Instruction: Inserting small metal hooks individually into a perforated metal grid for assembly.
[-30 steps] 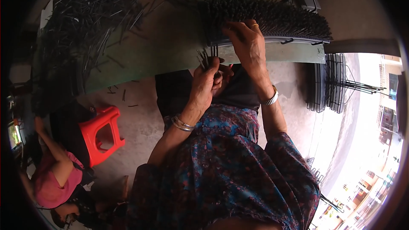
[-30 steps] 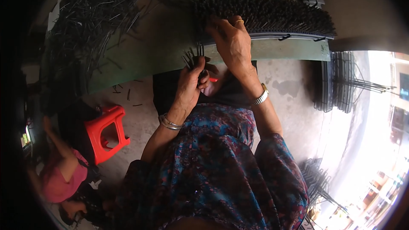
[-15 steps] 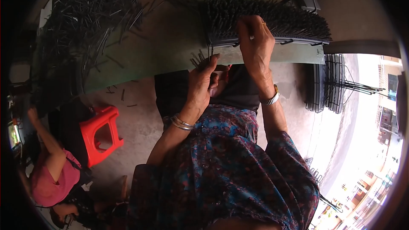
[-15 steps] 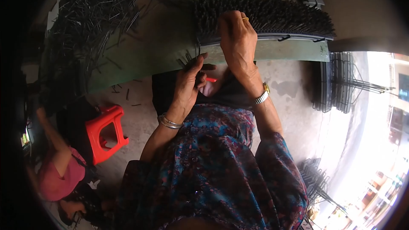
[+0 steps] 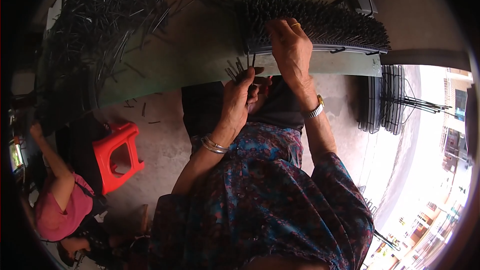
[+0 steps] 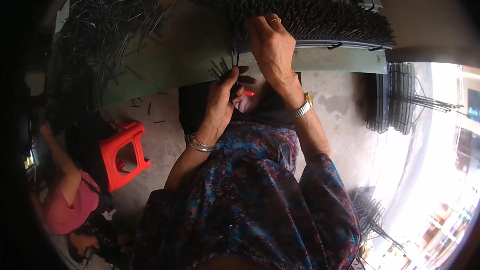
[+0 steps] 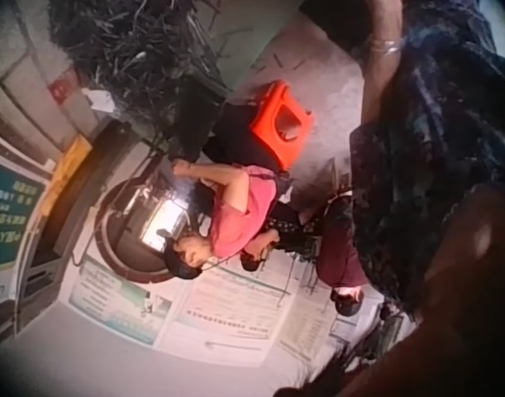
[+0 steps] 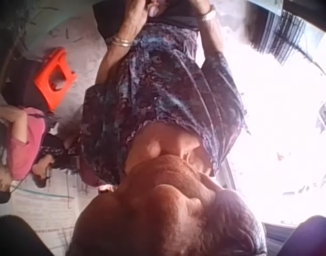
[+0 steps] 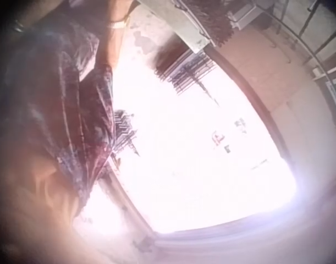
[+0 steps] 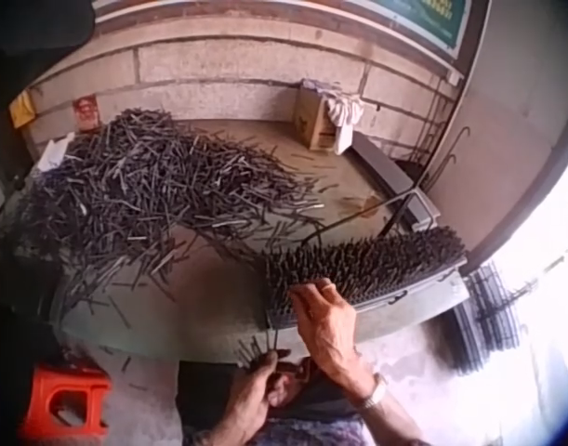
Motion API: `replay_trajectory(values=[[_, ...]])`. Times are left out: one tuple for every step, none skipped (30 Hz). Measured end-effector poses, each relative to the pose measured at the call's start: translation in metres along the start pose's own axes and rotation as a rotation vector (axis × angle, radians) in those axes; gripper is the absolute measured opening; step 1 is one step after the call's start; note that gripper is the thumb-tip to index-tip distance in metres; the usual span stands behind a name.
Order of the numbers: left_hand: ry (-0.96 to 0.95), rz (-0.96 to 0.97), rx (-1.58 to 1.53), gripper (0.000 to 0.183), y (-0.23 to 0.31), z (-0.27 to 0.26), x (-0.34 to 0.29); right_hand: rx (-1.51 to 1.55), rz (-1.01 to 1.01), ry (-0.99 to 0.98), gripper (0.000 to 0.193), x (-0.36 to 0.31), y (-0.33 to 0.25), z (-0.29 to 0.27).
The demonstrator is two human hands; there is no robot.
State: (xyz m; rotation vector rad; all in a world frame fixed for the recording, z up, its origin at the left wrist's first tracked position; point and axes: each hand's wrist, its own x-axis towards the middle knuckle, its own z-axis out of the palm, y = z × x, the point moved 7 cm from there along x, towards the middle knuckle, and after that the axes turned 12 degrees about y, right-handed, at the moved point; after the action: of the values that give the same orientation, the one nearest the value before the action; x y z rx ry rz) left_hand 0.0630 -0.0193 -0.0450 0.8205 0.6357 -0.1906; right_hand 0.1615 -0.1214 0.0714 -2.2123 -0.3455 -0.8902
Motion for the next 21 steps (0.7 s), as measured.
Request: replay_trajectory(values=[[0.001, 0.001, 0.0, 0.039, 0.0, 0.0, 0.0, -0.039, -0.004, -0.038, 0.011, -0.001, -0.002, 0.003], [0.0, 0.003, -0.006, 0.038, 0.001, 0.0, 0.0, -0.078, -0.009, -0.076, 0.013, -0.003, -0.004, 0.006], [-0.001, 0.005, -0.012, 0.037, 0.001, 0.0, -0.001, -0.077, -0.009, -0.075, 0.013, -0.003, -0.005, 0.005], [-0.002, 0.006, -0.012, 0.037, 0.002, 0.001, -0.002, -0.081, -0.007, -0.07, 0.014, -0.003, -0.005, 0.003], [0.007, 0.001, -0.01, 0.037, 0.003, 0.002, -0.003, -0.085, -0.006, -0.065, 0.015, -0.002, -0.005, 0.001], [0.016, -0.005, -0.009, 0.037, 0.004, 0.002, -0.004, -0.086, -0.006, -0.063, 0.015, -0.002, -0.005, 0.0], [0.013, -0.006, -0.008, 0.037, 0.004, 0.002, -0.004, -0.094, -0.001, -0.093, 0.015, -0.003, -0.004, 0.0], [-0.005, -0.016, 0.011, 0.036, 0.003, 0.002, -0.005, -0.102, 0.004, -0.123, 0.015, -0.004, -0.004, 0.0], [-0.023, -0.026, 0.03, 0.035, 0.003, 0.003, -0.005, -0.105, 0.005, -0.121, 0.015, -0.003, -0.004, -0.001], [-0.025, -0.027, 0.031, 0.035, 0.003, 0.006, -0.006, -0.1, -0.011, -0.125, 0.015, -0.001, -0.004, 0.001], [-0.02, -0.03, 0.019, 0.036, 0.004, 0.009, -0.008, -0.095, -0.026, -0.128, 0.014, 0.0, -0.004, 0.003], [-0.014, -0.033, 0.007, 0.037, 0.004, 0.011, -0.009, -0.096, -0.025, -0.126, 0.014, 0.001, -0.003, 0.004], [-0.017, -0.033, 0.009, 0.037, 0.004, 0.011, -0.009, -0.11, -0.02, -0.136, 0.015, 0.003, -0.002, 0.007], [-0.031, -0.059, 0.008, 0.036, 0.001, 0.01, -0.008, -0.124, -0.015, -0.146, 0.016, 0.004, -0.001, 0.008], [-0.046, -0.084, 0.007, 0.036, -0.001, 0.011, -0.009, -0.125, -0.014, -0.143, 0.016, 0.003, 0.0, 0.008], [-0.046, -0.084, 0.008, 0.036, 0.0, 0.011, -0.01, -0.121, -0.083, -0.165, 0.016, 0.0, -0.003, 0.009], [-0.034, -0.087, -0.004, 0.036, 0.001, 0.011, -0.011, -0.116, -0.152, -0.186, 0.016, -0.003, -0.007, 0.011], [-0.023, -0.091, -0.017, 0.036, 0.002, 0.012, -0.011, -0.116, -0.151, -0.185, 0.016, -0.005, -0.008, 0.01], [-0.021, -0.09, -0.018, 0.036, 0.003, 0.012, -0.012, -0.074, -0.067, -0.148, 0.016, -0.006, -0.006, 0.005], [-0.006, -0.079, -0.022, 0.036, 0.004, 0.012, -0.012, -0.032, 0.016, -0.111, 0.016, -0.007, -0.004, 0.001], [0.008, -0.068, -0.027, 0.037, 0.006, 0.011, -0.012, -0.03, 0.016, -0.113, 0.016, -0.007, -0.005, -0.002]])
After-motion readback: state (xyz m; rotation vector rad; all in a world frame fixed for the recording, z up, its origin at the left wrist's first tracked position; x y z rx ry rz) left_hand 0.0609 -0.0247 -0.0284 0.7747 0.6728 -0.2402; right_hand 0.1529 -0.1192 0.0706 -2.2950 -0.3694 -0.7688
